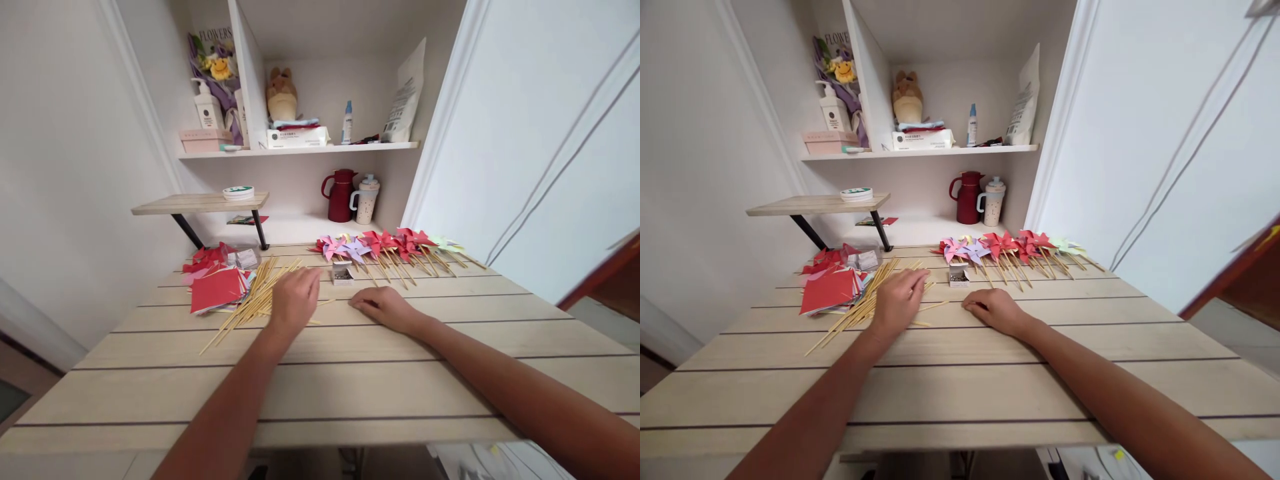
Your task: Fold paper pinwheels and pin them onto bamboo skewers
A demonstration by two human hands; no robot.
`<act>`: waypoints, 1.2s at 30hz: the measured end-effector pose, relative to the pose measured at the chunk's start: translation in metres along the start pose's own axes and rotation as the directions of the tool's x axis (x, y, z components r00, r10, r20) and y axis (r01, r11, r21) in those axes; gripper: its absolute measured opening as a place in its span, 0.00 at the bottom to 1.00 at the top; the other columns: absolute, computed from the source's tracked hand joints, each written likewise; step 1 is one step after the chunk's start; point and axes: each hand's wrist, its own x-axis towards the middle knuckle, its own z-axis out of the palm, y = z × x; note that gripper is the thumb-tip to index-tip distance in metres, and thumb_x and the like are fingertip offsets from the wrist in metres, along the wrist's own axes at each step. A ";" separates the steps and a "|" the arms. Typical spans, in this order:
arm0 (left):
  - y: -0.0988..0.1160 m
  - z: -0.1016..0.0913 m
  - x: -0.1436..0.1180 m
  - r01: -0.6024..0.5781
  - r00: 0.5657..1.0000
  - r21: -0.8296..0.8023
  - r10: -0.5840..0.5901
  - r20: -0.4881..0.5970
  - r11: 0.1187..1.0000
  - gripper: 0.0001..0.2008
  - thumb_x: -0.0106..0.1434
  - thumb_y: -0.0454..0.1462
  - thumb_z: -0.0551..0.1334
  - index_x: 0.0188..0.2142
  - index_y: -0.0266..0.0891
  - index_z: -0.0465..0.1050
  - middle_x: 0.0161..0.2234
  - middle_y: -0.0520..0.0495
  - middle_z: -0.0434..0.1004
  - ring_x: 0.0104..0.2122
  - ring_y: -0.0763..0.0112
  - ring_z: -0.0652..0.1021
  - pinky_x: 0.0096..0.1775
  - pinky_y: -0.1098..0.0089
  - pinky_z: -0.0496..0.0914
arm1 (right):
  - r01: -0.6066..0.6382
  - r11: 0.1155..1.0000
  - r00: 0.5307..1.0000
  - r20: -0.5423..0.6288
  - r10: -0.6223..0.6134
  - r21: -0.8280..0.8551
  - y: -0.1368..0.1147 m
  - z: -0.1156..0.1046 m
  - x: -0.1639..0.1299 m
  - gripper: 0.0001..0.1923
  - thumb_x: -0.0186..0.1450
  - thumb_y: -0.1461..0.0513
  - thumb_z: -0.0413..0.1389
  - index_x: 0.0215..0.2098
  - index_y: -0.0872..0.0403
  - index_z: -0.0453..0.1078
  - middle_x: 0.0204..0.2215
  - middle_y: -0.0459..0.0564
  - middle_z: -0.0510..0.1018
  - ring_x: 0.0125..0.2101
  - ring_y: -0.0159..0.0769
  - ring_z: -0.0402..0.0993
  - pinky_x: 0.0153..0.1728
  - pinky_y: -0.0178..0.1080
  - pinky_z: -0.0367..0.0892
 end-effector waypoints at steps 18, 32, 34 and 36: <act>-0.131 -0.109 -0.019 0.318 0.633 0.435 -0.530 0.564 0.842 0.25 0.61 0.46 0.64 0.57 0.44 0.73 0.66 0.34 0.66 0.66 0.36 0.63 0.60 0.41 0.58 | -0.079 0.997 0.997 -0.023 0.079 -0.023 0.004 -0.001 0.002 0.14 0.69 0.57 0.52 0.41 0.48 0.81 0.42 0.48 0.86 0.42 0.44 0.82 0.46 0.42 0.73; -0.145 -0.108 -0.024 0.286 0.703 0.233 -0.369 0.608 0.929 0.26 0.65 0.42 0.58 0.61 0.39 0.70 0.62 0.38 0.73 0.60 0.53 0.72 0.59 0.57 0.65 | -0.110 0.994 0.994 -0.014 0.110 -0.014 0.006 -0.003 0.003 0.12 0.69 0.58 0.53 0.40 0.49 0.80 0.42 0.48 0.86 0.41 0.43 0.81 0.47 0.41 0.71; -0.148 -0.107 -0.025 0.305 0.709 0.202 -0.363 0.604 0.931 0.27 0.64 0.41 0.58 0.62 0.39 0.69 0.63 0.39 0.71 0.61 0.52 0.71 0.61 0.56 0.64 | -0.098 0.995 0.995 -0.003 0.098 -0.002 0.006 -0.003 0.003 0.13 0.69 0.57 0.53 0.40 0.50 0.80 0.42 0.50 0.86 0.41 0.44 0.81 0.47 0.42 0.71; -0.151 -0.105 -0.026 0.327 0.721 0.163 -0.357 0.593 0.931 0.29 0.61 0.40 0.60 0.63 0.40 0.69 0.64 0.40 0.70 0.63 0.52 0.70 0.62 0.55 0.63 | -0.087 0.996 0.996 0.009 0.087 0.009 0.005 -0.004 0.002 0.14 0.69 0.57 0.52 0.40 0.50 0.80 0.42 0.51 0.86 0.41 0.45 0.81 0.46 0.42 0.71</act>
